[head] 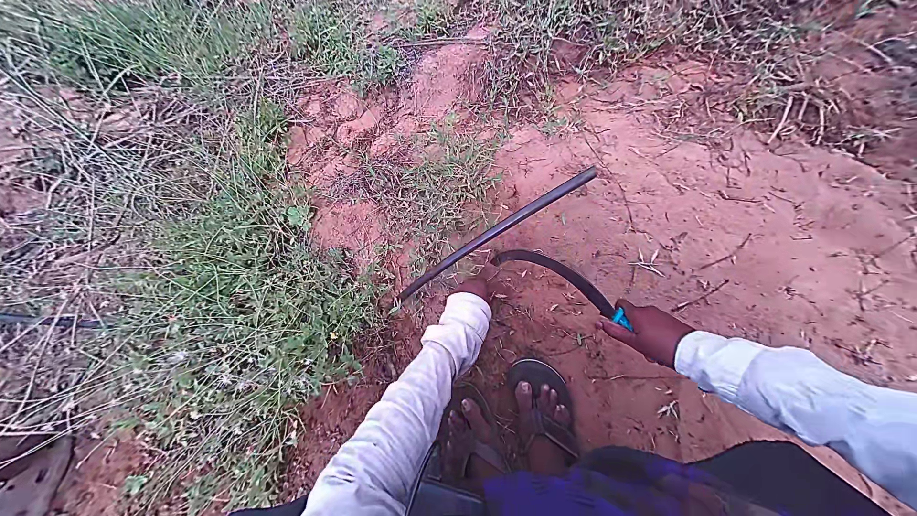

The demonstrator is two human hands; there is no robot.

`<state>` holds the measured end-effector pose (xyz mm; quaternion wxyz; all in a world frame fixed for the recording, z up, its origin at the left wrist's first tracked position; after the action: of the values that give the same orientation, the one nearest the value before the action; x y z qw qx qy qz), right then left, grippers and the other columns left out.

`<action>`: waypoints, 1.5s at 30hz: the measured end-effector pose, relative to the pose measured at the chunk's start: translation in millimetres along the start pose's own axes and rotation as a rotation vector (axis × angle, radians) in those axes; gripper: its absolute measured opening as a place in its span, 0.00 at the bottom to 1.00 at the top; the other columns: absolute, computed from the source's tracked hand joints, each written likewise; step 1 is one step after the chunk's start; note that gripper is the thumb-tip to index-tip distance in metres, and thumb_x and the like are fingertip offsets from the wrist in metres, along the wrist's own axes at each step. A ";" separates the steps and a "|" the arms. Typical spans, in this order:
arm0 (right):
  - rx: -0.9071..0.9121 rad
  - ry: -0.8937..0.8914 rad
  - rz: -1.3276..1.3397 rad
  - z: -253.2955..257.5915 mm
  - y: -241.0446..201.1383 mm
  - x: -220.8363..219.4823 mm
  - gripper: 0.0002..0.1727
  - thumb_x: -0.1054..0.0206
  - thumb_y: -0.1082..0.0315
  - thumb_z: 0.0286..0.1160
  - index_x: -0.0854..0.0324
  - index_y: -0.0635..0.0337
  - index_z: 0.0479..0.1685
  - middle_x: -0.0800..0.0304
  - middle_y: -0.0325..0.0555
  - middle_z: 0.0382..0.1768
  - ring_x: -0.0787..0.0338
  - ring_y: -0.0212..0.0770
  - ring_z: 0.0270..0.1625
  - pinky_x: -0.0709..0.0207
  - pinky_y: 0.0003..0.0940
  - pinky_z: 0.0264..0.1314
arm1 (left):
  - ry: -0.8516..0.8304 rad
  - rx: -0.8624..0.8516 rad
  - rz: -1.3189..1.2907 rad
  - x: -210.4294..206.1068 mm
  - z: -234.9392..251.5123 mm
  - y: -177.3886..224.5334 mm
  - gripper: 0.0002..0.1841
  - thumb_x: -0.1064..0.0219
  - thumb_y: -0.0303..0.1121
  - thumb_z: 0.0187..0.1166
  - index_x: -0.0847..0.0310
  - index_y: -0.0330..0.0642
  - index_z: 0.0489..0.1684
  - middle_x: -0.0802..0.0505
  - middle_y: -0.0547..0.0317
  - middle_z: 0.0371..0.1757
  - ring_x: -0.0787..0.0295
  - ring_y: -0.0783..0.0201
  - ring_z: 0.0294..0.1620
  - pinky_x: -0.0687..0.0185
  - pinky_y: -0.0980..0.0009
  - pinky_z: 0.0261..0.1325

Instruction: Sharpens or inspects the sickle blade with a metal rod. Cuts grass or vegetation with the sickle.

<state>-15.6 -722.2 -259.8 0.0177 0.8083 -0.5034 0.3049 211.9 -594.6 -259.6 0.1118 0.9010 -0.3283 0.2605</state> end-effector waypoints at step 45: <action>0.182 0.313 -0.525 -166.1 -82.1 35.1 0.34 0.39 0.43 0.86 0.22 0.73 0.61 0.11 0.73 0.47 0.10 0.71 0.55 0.23 0.68 0.58 | 0.500 0.412 -1.313 -70.4 -210.5 -203.8 0.27 0.47 0.32 0.95 0.44 0.28 0.90 0.33 0.35 0.90 0.39 0.46 0.92 0.43 0.52 0.92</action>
<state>-16.1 -654.2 -84.0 0.1008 0.8520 -0.2397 0.4544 215.4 -323.9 -127.4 0.1450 0.8285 0.3702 0.3943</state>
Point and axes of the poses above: each hand's wrist, its own z-axis towards the middle knuckle, its own x-axis out of the back of the hand, y = z × x, the point moved 10 cm from there along z, towards the middle knuckle
